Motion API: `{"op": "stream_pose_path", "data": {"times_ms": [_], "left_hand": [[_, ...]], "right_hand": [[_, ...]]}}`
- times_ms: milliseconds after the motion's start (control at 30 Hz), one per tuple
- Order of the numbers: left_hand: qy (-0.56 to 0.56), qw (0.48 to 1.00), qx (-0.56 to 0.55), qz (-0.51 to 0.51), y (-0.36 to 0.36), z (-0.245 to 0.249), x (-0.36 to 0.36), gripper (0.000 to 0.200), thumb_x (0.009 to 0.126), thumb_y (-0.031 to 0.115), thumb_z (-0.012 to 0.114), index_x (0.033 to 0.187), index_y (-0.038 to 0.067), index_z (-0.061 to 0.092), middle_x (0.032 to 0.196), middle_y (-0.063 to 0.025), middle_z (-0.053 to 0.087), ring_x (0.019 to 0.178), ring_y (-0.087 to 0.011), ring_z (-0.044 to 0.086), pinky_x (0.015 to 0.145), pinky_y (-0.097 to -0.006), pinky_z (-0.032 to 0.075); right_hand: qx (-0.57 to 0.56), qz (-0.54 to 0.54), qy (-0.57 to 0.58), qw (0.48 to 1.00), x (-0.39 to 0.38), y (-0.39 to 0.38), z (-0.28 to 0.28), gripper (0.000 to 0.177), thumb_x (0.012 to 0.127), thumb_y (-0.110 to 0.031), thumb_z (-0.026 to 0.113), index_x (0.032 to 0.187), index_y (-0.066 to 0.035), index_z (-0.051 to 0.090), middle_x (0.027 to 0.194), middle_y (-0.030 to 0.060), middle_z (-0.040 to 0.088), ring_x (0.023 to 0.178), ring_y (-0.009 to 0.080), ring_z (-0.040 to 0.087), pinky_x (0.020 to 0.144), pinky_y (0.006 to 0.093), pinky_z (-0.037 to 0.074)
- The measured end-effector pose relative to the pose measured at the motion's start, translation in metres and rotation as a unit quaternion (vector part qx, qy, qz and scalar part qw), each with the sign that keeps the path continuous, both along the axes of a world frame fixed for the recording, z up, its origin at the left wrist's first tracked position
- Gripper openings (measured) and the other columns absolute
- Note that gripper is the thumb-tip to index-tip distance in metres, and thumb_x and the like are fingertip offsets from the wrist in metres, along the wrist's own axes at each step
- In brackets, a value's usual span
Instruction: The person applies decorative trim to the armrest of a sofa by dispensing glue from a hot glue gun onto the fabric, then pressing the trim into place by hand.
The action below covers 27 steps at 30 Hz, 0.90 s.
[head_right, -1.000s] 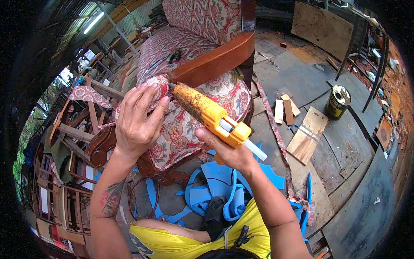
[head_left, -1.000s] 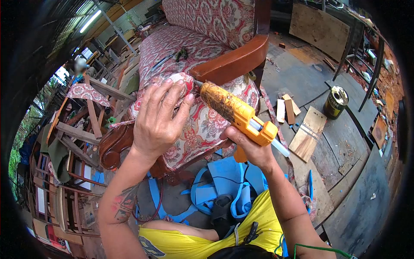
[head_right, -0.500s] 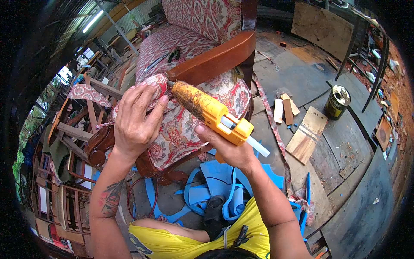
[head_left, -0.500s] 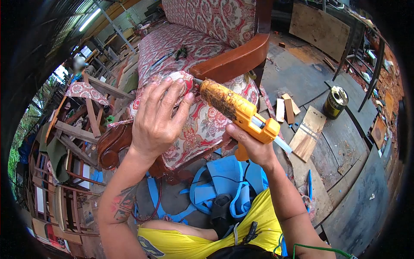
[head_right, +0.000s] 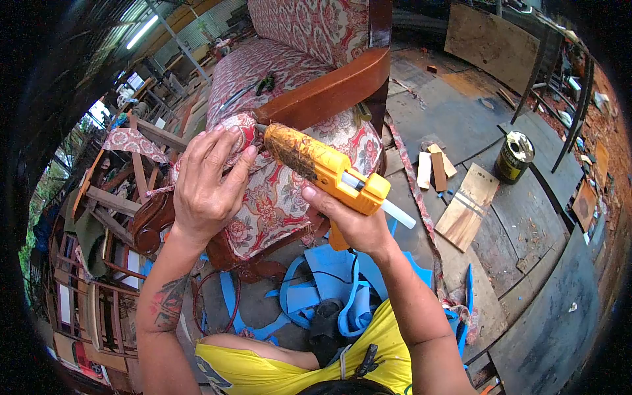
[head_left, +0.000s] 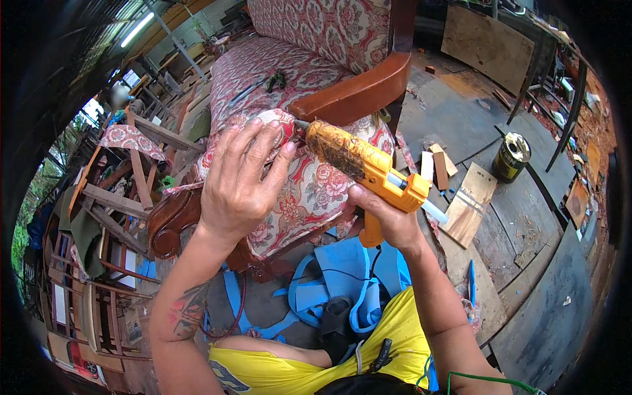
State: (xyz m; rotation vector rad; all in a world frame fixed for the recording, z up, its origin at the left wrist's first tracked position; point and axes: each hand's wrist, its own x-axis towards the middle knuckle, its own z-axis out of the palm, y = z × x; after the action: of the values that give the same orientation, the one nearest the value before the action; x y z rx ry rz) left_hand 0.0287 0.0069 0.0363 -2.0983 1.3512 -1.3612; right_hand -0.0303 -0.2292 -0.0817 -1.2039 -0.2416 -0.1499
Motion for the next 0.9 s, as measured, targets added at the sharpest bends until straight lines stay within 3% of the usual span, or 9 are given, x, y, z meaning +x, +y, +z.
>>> {"op": "stream_pose_path", "data": {"times_ms": [100, 200, 500, 567, 900], "left_hand": [[0.001, 1.000, 0.000, -0.001, 0.000, 0.000, 0.000, 0.035, 0.087, 0.007, 0.080, 0.121, 0.008, 0.080, 0.134, -0.0175, 0.071, 0.126, -0.0391, 0.066, 0.107, -0.0553, 0.055], [0.003, 1.000, -0.004, -0.001, -0.001, 0.000, 0.000, 0.035, 0.086, 0.006, 0.080, 0.121, 0.008, 0.080, 0.133, -0.0176, 0.071, 0.126, -0.0392, 0.066, 0.107, -0.0552, 0.055], [-0.002, 1.000, -0.006, -0.003, -0.001, -0.001, 0.000, 0.034, 0.086, 0.006, 0.080, 0.119, 0.008, 0.080, 0.132, -0.0176, 0.071, 0.126, -0.0391, 0.066, 0.106, -0.0556, 0.056], [0.002, 1.000, -0.006, -0.005, -0.001, 0.000, 0.000, 0.034, 0.086, 0.006, 0.080, 0.119, 0.008, 0.080, 0.132, -0.0179, 0.071, 0.125, -0.0391, 0.066, 0.106, -0.0556, 0.056], [-0.002, 1.000, -0.007, -0.007, -0.002, 0.000, 0.000, 0.033, 0.086, 0.006, 0.080, 0.119, 0.008, 0.080, 0.131, -0.0183, 0.071, 0.124, -0.0394, 0.067, 0.106, -0.0551, 0.056]], "right_hand": [[-0.008, 0.004, -0.004, 1.000, 0.001, -0.002, 0.001, 0.030, 0.104, -0.032, 0.073, 0.110, -0.004, 0.070, 0.079, 0.0096, 0.074, 0.065, 0.0178, 0.074, 0.056, 0.0313, 0.061], [0.036, 0.030, 0.007, 0.999, 0.003, -0.005, -0.001, 0.027, 0.103, -0.031, 0.078, 0.111, -0.005, 0.073, 0.082, 0.0028, 0.072, 0.069, 0.0115, 0.071, 0.053, 0.0291, 0.058], [0.036, 0.056, 0.035, 0.997, 0.002, -0.008, 0.006, 0.032, 0.102, -0.036, 0.077, 0.109, -0.005, 0.072, 0.080, 0.0041, 0.072, 0.067, 0.0140, 0.072, 0.052, 0.0299, 0.058], [0.007, 0.015, 0.042, 0.999, 0.000, -0.004, 0.010, 0.036, 0.102, -0.040, 0.070, 0.096, -0.004, 0.070, 0.074, 0.0104, 0.072, 0.060, 0.0179, 0.070, 0.052, 0.0316, 0.057], [0.013, 0.030, 0.029, 0.999, 0.002, -0.004, 0.006, 0.034, 0.102, -0.038, 0.072, 0.100, -0.004, 0.069, 0.073, 0.0101, 0.071, 0.059, 0.0180, 0.070, 0.050, 0.0311, 0.056]]}}
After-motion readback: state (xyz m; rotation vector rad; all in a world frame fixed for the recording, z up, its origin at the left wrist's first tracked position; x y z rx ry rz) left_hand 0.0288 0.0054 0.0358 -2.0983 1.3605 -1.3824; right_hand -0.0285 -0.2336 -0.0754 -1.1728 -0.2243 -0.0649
